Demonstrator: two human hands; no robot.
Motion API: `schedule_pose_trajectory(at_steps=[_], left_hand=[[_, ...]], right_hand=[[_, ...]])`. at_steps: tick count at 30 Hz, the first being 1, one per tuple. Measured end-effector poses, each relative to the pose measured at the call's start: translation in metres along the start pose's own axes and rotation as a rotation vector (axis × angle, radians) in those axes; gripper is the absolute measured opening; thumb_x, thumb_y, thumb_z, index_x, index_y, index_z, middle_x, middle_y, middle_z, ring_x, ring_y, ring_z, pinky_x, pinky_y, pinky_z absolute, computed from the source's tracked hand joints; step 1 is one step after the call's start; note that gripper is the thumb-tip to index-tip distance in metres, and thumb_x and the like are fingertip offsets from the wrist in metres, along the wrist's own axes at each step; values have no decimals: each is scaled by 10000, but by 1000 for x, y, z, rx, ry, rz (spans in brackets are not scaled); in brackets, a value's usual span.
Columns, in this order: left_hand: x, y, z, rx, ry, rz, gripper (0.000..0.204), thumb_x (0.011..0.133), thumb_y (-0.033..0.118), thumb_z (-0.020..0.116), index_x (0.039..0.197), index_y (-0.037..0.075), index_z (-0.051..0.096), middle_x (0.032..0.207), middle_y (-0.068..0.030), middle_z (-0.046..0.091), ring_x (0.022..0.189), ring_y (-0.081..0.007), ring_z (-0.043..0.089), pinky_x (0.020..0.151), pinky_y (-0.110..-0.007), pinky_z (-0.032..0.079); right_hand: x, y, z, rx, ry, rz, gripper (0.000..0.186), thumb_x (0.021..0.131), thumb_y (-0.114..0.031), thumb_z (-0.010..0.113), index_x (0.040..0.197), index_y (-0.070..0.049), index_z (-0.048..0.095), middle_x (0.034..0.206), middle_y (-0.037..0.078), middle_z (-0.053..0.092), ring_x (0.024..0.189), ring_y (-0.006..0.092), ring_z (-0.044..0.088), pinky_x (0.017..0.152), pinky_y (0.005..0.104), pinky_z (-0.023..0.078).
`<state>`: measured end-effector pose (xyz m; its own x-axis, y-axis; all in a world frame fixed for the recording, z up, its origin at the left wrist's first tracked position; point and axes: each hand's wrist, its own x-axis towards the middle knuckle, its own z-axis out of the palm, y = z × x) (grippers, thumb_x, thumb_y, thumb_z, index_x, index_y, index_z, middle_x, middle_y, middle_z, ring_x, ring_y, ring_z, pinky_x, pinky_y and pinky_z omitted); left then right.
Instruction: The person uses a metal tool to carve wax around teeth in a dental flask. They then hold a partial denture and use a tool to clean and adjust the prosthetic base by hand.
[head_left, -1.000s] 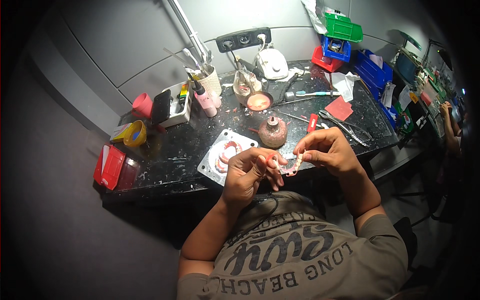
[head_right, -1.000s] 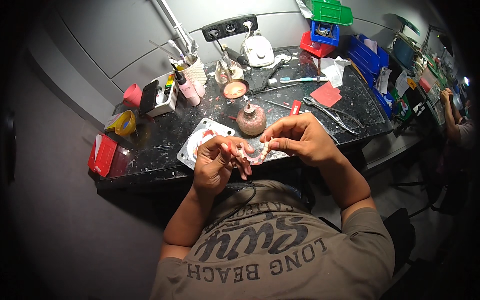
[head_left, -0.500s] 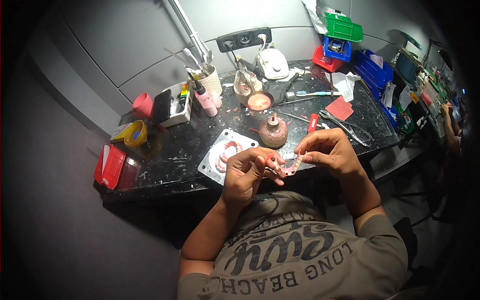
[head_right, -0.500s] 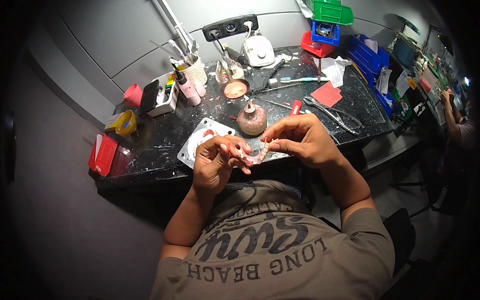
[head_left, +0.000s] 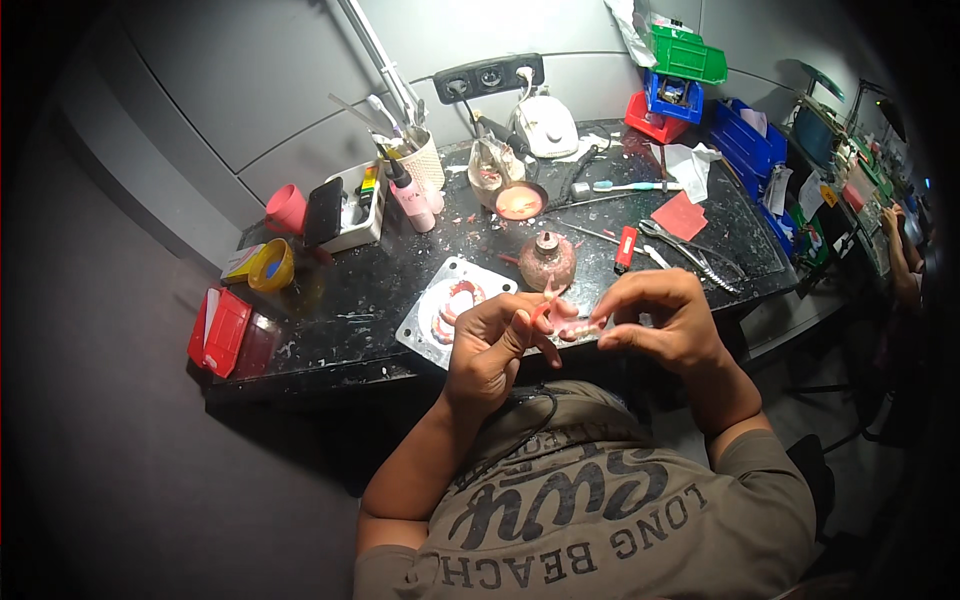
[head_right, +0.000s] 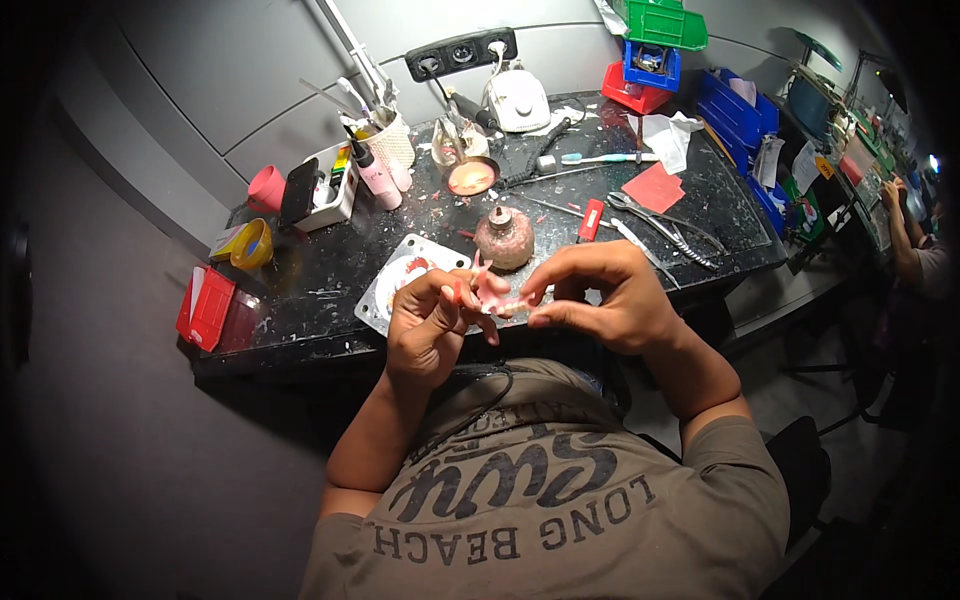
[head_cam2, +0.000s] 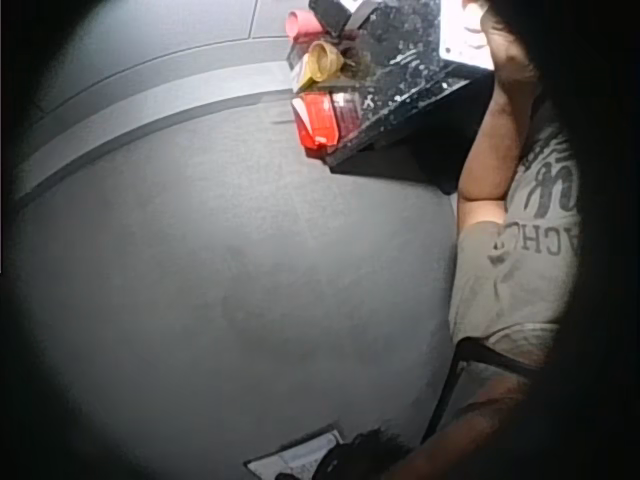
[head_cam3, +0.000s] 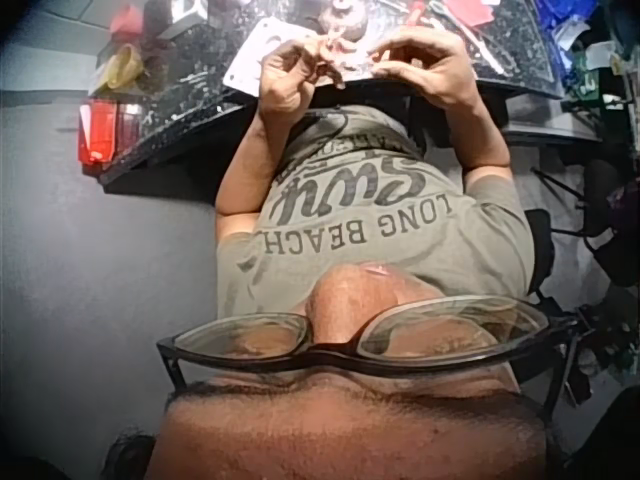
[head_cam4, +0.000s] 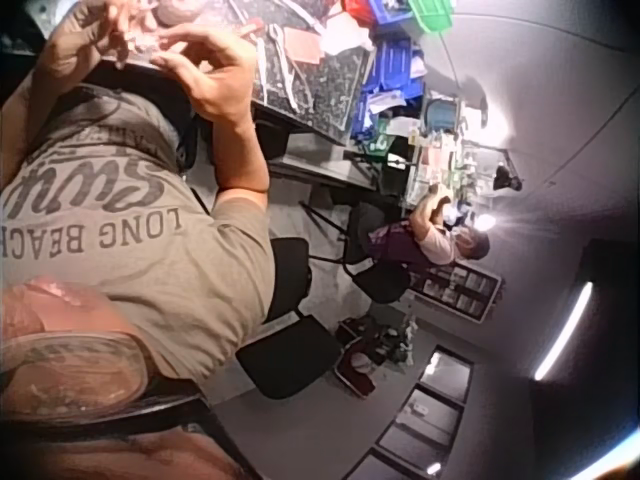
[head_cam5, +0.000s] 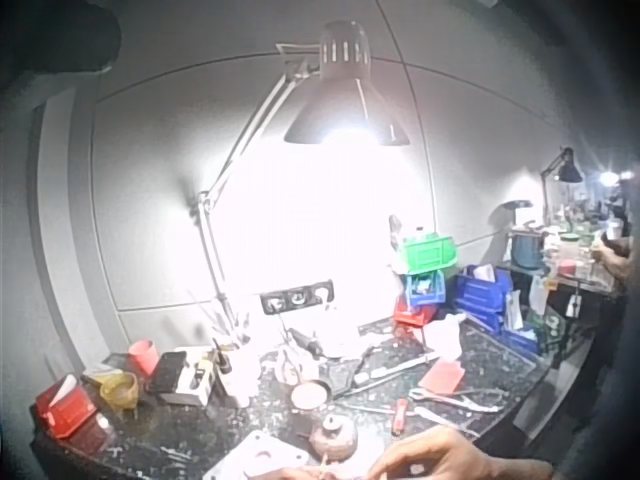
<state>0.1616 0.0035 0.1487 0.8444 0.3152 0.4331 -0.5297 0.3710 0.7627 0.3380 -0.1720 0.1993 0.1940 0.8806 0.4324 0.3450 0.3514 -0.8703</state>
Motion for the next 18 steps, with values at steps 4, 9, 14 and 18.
schedule_pose_trajectory(at_steps=[4, 9, 14, 18], left_hand=[[-1, -1, -3, 6, -3, 0, 286, 1100, 239, 584, 1041, -23, 681, 1063, -177, 720, 942, -202, 703, 759, -327, 609], [-2, 4, -1, 128, -90, -20, 282, 1103, 219, 581, 1009, -35, 658, 1027, -155, 708, 930, -187, 694, 757, -320, 613], [-3, 7, 4, 112, -84, -83, 280, 1106, 216, 577, 1037, -43, 658, 1030, -142, 697, 837, -171, 695, 688, -313, 624], [-3, 7, 2, 113, -97, -97, 281, 1104, 217, 580, 1042, -44, 661, 1021, -137, 694, 798, -176, 692, 670, -318, 624]], right_hand=[[6, -7, -5, -119, -149, -48, 283, 794, -108, 921, 1028, -20, 791, 922, 35, 771, 670, 76, 607, 613, 244, 473], [9, -2, 3, -207, 28, -47, 372, 821, -120, 905, 1156, -25, 775, 960, 52, 772, 647, 60, 596, 589, 231, 463], [11, 4, 10, -312, 52, -199, 307, 862, -96, 870, 1150, -27, 788, 989, 94, 790, 679, 90, 645, 601, 245, 494], [10, 7, 12, -306, 70, -270, 261, 861, -73, 863, 1110, -23, 802, 988, 118, 799, 779, 131, 734, 678, 259, 564]])
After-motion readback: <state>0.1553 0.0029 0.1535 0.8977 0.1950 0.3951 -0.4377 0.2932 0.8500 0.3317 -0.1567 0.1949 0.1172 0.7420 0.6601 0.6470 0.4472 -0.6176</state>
